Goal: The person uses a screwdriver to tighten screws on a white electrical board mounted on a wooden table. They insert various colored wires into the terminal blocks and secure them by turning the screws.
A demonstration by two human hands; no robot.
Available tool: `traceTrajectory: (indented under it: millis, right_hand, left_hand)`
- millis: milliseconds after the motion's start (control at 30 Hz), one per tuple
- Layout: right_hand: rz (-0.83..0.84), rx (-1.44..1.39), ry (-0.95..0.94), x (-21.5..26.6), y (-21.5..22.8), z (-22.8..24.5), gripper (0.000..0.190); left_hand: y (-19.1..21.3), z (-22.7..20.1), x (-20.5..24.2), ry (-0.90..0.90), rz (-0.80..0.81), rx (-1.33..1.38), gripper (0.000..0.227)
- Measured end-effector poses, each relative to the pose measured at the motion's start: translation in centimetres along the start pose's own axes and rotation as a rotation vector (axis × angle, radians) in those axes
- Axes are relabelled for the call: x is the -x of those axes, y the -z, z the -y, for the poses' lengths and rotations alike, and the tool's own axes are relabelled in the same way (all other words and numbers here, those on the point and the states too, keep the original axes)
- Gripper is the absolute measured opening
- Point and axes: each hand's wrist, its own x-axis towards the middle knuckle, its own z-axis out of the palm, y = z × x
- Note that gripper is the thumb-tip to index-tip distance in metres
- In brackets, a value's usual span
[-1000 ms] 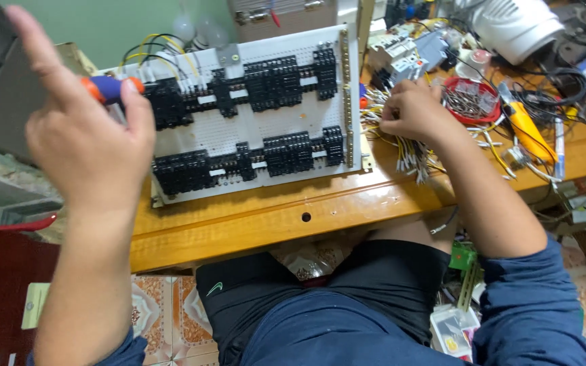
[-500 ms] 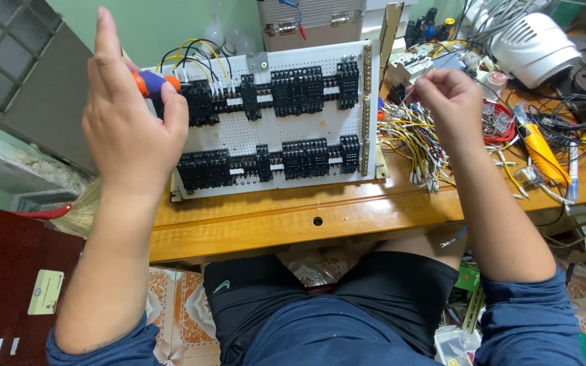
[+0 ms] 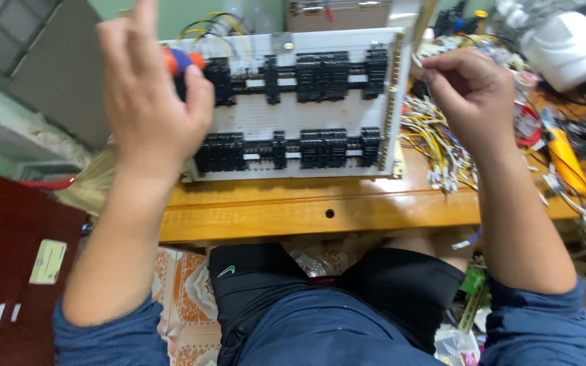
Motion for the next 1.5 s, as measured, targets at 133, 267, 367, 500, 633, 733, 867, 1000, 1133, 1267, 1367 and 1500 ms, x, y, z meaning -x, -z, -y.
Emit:
traceTrajectory:
  millis: [133,267,367,500,633,733,867,1000,1133,1267,1367,1500]
  right_hand:
    - [0.215,0.324,0.419,-3.5,-3.9,3.5,0.006]
    - [0.370,0.353,0.595,-8.9,-9.9,4.5,0.006]
    - [0.446,0.323,0.814,-12.8,-14.6,4.2,0.008]
    - [0.360,0.641,1.096,-16.3,-19.6,3.3,0.014]
    - [0.390,0.824,1.228,-17.9,-21.9,2.9,0.009]
    - [0.429,0.996,1.278,-18.3,-22.1,3.0,0.014]
    - [0.543,0.978,1.195,-19.2,-22.5,2.1,0.019]
    - [0.664,0.925,1.106,-19.8,-22.8,1.9,0.019]
    - [0.796,0.862,0.953,-20.2,-23.2,1.8,0.026]
    - [0.885,0.709,0.827,-21.1,-23.8,0.8,0.018]
    - [0.939,0.746,0.752,-21.1,-24.2,0.7,0.020]
    - [0.887,0.919,0.829,-20.0,-24.5,2.0,0.029]
  left_hand:
    - [-0.6,0.5,0.1,-0.060,0.022,0.004,0.061]
    - [-1.0,0.9,1.0,-0.104,-0.023,-0.245,0.058]
    - [-0.7,0.9,0.8,-0.152,-0.132,-0.506,0.050]
    - [0.1,1.4,1.3,-0.081,-0.012,-0.352,0.057]
    - [0.3,2.2,1.6,-0.018,-0.027,-0.253,0.058]
    - [0.4,3.0,1.7,-0.015,-0.012,-0.229,0.059]
    - [0.5,3.0,1.8,-0.005,-0.004,-0.205,0.054]
    - [0.4,3.0,2.0,-0.013,-0.021,-0.217,0.052]
    - [0.4,2.8,2.1,-0.025,-0.028,-0.212,0.051]
    - [0.2,2.8,2.5,-0.025,-0.029,-0.223,0.051]
    - [0.2,2.8,2.5,-0.039,-0.031,-0.200,0.050]
    - [0.0,2.8,2.6,-0.051,-0.037,-0.209,0.050]
